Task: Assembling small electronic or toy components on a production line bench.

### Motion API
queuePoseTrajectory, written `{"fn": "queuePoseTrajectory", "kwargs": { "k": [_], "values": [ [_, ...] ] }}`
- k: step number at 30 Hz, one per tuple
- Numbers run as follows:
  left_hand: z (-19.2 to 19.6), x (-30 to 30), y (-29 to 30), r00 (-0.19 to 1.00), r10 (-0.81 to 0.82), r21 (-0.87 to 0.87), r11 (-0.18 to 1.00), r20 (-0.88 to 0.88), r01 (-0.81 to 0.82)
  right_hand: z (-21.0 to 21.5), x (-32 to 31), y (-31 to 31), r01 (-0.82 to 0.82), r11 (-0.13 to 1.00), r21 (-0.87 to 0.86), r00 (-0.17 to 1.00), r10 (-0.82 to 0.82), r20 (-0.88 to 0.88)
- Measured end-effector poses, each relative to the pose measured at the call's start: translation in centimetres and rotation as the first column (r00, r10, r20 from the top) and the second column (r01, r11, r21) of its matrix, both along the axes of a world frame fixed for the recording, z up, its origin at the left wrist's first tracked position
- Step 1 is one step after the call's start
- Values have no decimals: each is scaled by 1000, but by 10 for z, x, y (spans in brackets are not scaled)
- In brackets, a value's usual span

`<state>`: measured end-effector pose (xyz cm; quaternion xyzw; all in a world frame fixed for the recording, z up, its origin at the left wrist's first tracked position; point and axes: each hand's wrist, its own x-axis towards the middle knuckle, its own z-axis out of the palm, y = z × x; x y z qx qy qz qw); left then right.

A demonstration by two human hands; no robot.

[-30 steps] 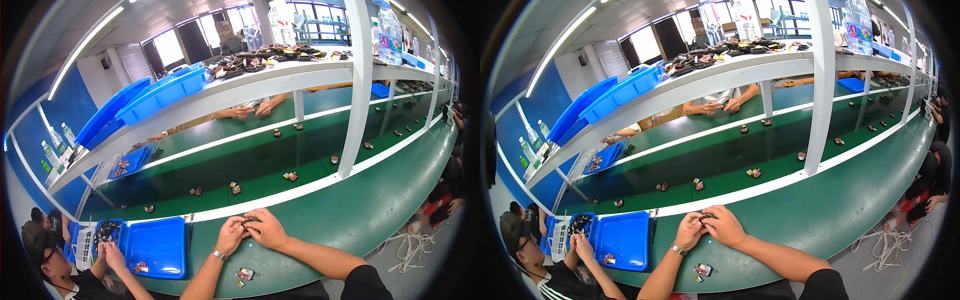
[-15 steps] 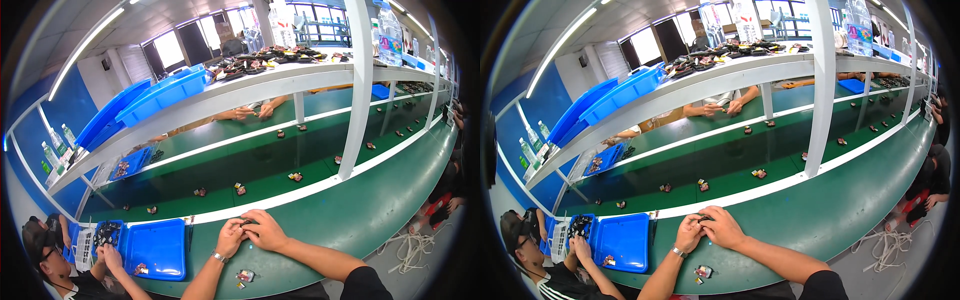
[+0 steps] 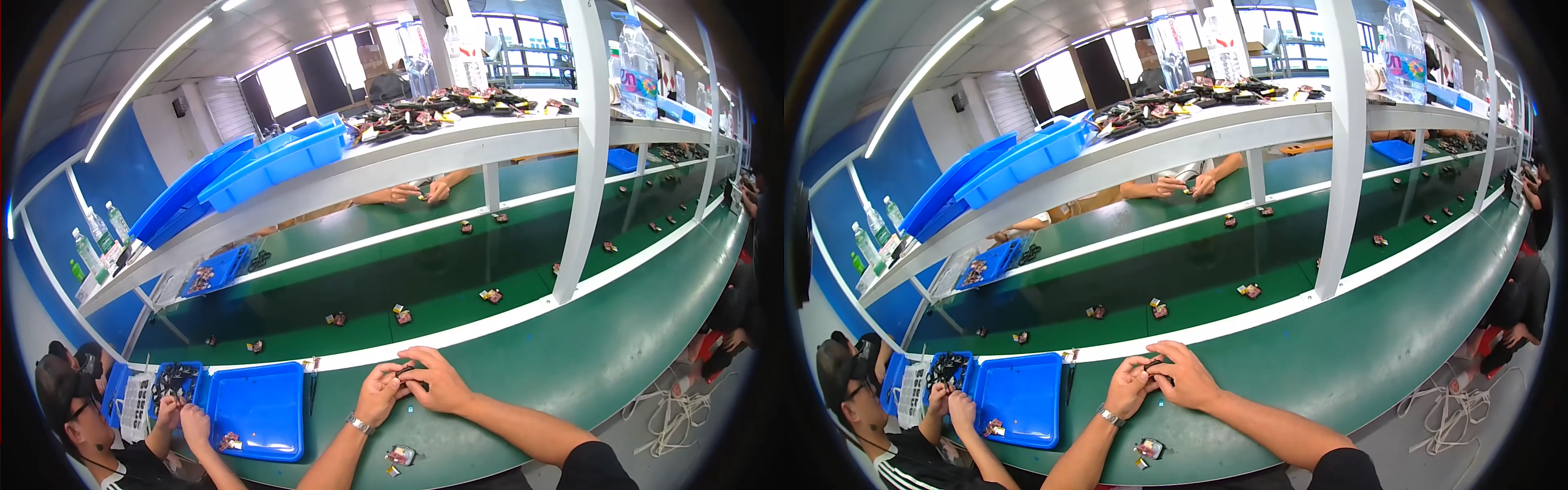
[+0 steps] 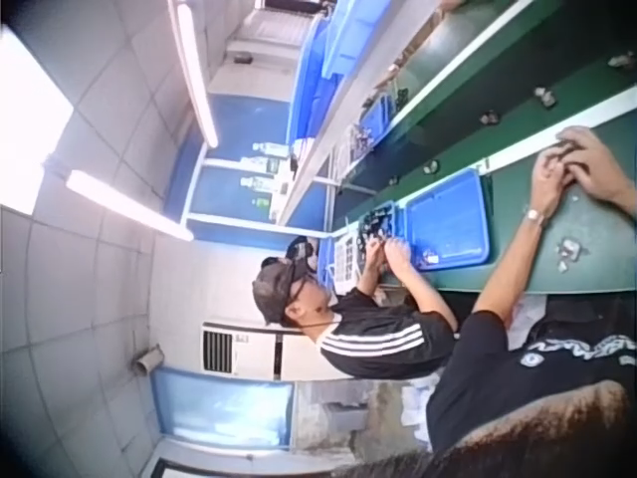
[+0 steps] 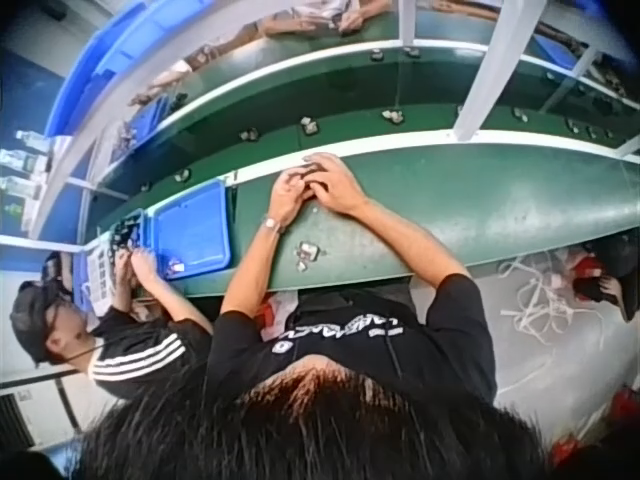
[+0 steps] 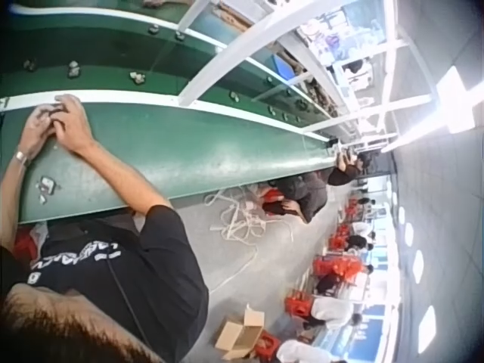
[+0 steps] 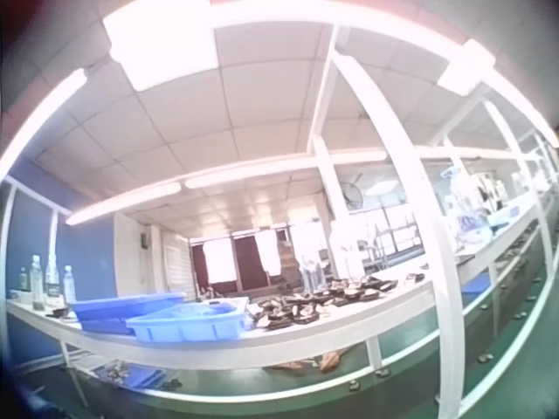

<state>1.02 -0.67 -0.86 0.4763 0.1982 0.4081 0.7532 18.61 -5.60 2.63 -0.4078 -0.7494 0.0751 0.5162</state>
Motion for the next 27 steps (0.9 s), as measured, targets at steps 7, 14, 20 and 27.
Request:
{"fn": "queuePoseTrajectory", "kwargs": {
  "k": [7, 14, 20, 27],
  "values": [
    [-2, -2, -1, 1000, -19, -49, 999, -3, 19, 4, 2, -4, 45, 999, 8, 999, -45, -13],
    [0, -3, -1, 1000, -18, -69, 997, -6, 18, 5, 0, -5, 77, 995, 69, 994, -82, 71],
    [2, -1, -1, 1000, -1, -83, 997, -23, -1, 3, -3, -4, 140, 984, 110, 974, -157, 164],
    [3, 0, -3, 999, 2, -78, 997, -33, -5, 0, -6, -6, 173, 976, 129, 966, -194, 170]
  ]
}}
